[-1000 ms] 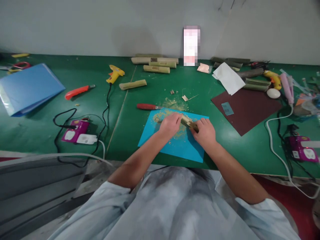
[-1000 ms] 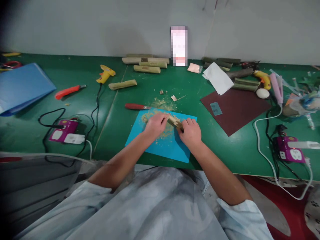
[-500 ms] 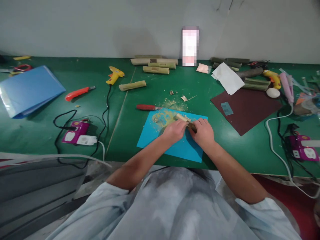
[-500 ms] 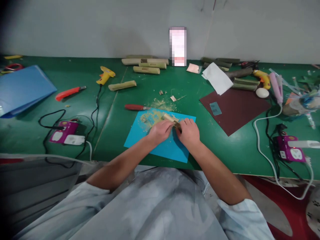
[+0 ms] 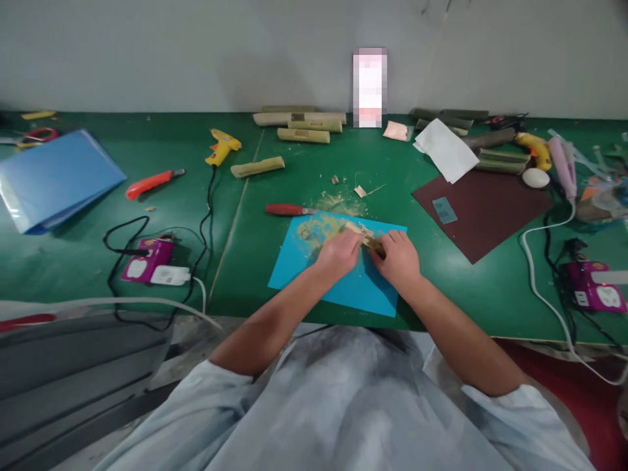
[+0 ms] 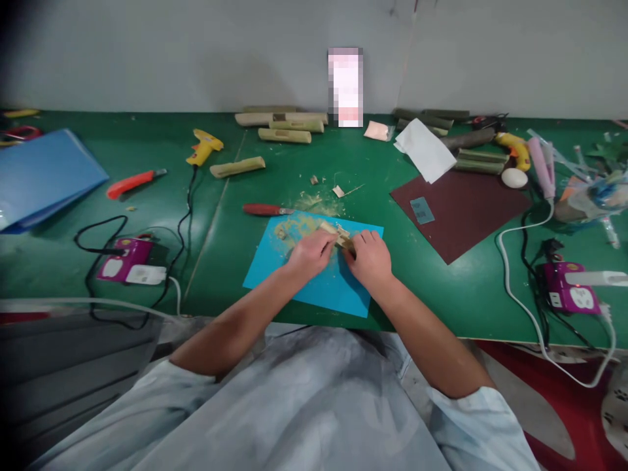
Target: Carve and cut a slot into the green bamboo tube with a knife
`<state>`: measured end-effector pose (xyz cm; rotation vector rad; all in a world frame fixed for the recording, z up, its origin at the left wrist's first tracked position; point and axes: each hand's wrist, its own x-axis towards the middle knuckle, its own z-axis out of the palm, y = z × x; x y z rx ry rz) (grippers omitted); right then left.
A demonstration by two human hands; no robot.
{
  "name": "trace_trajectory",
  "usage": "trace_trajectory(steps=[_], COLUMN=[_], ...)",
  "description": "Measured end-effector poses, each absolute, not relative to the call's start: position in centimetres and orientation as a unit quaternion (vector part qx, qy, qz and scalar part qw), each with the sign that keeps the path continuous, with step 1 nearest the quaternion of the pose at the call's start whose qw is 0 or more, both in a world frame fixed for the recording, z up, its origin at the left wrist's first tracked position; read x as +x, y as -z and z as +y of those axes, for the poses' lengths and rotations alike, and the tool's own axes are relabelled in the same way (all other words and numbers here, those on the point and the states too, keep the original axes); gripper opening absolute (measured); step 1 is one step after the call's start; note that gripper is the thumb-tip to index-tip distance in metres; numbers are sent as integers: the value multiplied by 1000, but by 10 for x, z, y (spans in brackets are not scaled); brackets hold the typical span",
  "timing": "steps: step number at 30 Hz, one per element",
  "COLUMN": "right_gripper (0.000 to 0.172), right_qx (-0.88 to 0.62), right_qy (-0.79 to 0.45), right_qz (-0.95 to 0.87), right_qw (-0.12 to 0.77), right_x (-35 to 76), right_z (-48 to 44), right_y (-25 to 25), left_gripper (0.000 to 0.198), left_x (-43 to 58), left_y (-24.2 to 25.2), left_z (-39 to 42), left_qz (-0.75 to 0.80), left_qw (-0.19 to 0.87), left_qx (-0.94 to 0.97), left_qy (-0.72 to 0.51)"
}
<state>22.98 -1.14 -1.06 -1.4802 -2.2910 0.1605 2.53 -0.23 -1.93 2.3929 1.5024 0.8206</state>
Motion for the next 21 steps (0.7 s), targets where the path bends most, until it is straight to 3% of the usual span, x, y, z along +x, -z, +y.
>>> trace_trajectory(steps=[21], right_gripper=[21], right_qx=[-533], right_qy=[-83], right_qz=[-818], right_qw=[201], right_x=[231], right_z=[-12], right_y=[10], left_gripper=[28], left_x=[20], left_y=[23], left_z=[4], left_qz=[512], left_qw=[84], left_qx=[808], left_qy=[-279])
